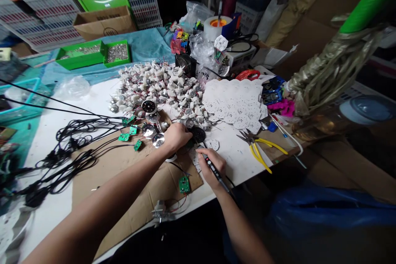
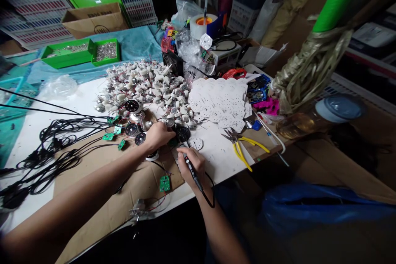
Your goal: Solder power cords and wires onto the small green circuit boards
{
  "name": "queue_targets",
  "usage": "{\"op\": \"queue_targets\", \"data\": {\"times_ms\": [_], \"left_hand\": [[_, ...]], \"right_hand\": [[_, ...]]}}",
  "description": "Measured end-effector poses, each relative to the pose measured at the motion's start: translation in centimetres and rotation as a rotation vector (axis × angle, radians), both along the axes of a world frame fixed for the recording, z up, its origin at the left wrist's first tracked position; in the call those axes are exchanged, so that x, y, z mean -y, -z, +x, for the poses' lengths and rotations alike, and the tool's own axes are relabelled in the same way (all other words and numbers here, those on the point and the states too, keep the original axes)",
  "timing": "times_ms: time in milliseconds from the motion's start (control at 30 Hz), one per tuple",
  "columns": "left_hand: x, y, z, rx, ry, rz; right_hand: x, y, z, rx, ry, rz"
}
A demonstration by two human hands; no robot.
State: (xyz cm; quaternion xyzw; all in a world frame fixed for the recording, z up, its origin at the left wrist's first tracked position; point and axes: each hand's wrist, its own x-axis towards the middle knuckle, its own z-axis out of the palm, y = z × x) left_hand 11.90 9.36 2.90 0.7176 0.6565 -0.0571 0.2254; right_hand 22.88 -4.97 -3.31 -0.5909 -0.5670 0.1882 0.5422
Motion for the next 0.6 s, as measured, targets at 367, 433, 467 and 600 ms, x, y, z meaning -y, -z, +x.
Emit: {"op": "queue_targets", "data": {"times_ms": [367, 433, 467, 600], "left_hand": [[0.05, -0.18, 0.13, -0.011, 0.0, 0.002], [0.05, -0.19, 0.1, -0.008, 0.004, 0.002], [0.05, -0.17, 0.09, -0.007, 0.005, 0.002], [0.01, 0.01, 0.02, -0.01, 0.01, 0.01]], "right_hand": [[0.03, 0.27, -0.13, 0.033, 0.02, 0.047], [0.03, 0.19, -0.15, 0.038, 0.015, 0.058], [0.02, 0.15, -0.16, 0.042, 0.012, 0.062], [-0.01, 0.05, -0.2, 0.072, 0.004, 0.062]]}}
